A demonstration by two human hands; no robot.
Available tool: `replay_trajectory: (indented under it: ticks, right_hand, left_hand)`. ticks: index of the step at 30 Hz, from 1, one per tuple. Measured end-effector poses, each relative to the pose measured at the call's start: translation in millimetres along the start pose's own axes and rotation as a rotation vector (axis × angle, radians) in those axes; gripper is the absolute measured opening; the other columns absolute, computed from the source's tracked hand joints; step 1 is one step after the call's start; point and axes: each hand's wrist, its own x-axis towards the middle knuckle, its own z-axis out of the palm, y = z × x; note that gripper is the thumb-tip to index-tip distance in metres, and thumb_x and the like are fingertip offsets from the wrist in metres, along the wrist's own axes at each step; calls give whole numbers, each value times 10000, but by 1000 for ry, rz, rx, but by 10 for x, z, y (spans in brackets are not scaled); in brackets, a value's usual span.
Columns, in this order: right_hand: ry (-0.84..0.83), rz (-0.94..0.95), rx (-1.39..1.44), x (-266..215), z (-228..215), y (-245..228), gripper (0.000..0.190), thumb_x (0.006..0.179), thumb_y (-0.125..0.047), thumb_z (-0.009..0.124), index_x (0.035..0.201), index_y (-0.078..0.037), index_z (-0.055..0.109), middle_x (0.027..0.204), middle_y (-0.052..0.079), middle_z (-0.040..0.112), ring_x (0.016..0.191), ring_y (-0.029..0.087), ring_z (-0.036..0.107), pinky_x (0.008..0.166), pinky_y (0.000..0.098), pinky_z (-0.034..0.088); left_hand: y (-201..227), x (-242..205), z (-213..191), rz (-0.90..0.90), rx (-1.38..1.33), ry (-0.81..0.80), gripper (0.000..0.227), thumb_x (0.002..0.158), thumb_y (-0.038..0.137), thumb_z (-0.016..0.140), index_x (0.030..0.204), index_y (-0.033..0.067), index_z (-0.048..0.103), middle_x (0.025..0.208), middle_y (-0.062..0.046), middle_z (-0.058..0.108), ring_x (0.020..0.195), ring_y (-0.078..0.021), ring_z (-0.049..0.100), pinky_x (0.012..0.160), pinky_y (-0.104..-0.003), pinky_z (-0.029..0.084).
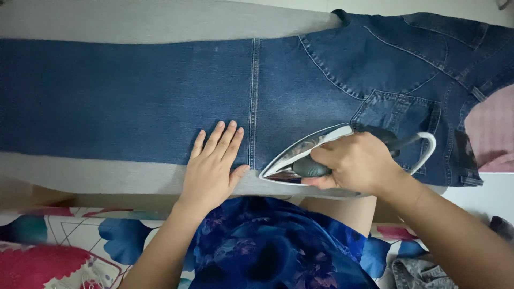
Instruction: Ironing a pair of blue jeans on an ironing board, including pressing the legs and repositioning the garment.
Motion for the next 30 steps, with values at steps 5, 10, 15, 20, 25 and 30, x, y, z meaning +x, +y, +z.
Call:
replay_trajectory:
  ticks: [5,10,15,20,25,30]
  right_hand:
    - [16,82,-95,81,-60,-38,490,896,-707,523,961,-246,676,742,-31,746,699,160,740,630,279,573]
    - [-4,13,-42,57,-56,-13,532,860,-757,505,914,-255,671,732,-26,750,696,174,743,633,297,586]
    - [34,158,-149,130,-116,-67,529,889,-744,520,943,-241,674,650,-9,706,632,163,721,583,260,552]
    - [47,170,-132,134,-69,-51,575,864,-786,496,933,-246,679,623,-1,699,614,170,714,575,264,556]
    - [42,254,-199,211,-92,-111,548,887,-752,538,959,-227,680,645,-13,703,633,153,719,582,250,548]
    - [-126,325,-155,245,-165,-102,561,894,-734,512,1029,-214,673,714,38,741,695,199,749,614,308,581]
  left_hand:
    - [-15,-2,41,4,-11,10,688,1002,513,467,1553,111,379,1629,-112,335,1507,-296,258,1222,-537,64]
    - [-12,-2,31,9,-19,20,692,999,509,473,1554,107,381,1626,-119,343,1504,-303,264,1219,-547,67]
    - [0,1,15,5,-18,27,687,1001,505,479,1555,110,385,1618,-121,358,1500,-300,274,1219,-544,72]
    - [-9,-6,31,-4,-29,-3,693,991,490,500,1557,111,372,1640,-113,313,1509,-300,247,1220,-547,56]
    - [5,-1,12,-7,-34,-4,690,989,477,508,1556,107,374,1636,-120,319,1510,-296,246,1223,-541,39]
    - [2,82,-101,-13,-27,-33,665,988,466,520,1538,113,403,1611,-120,362,1488,-301,285,1206,-553,100]
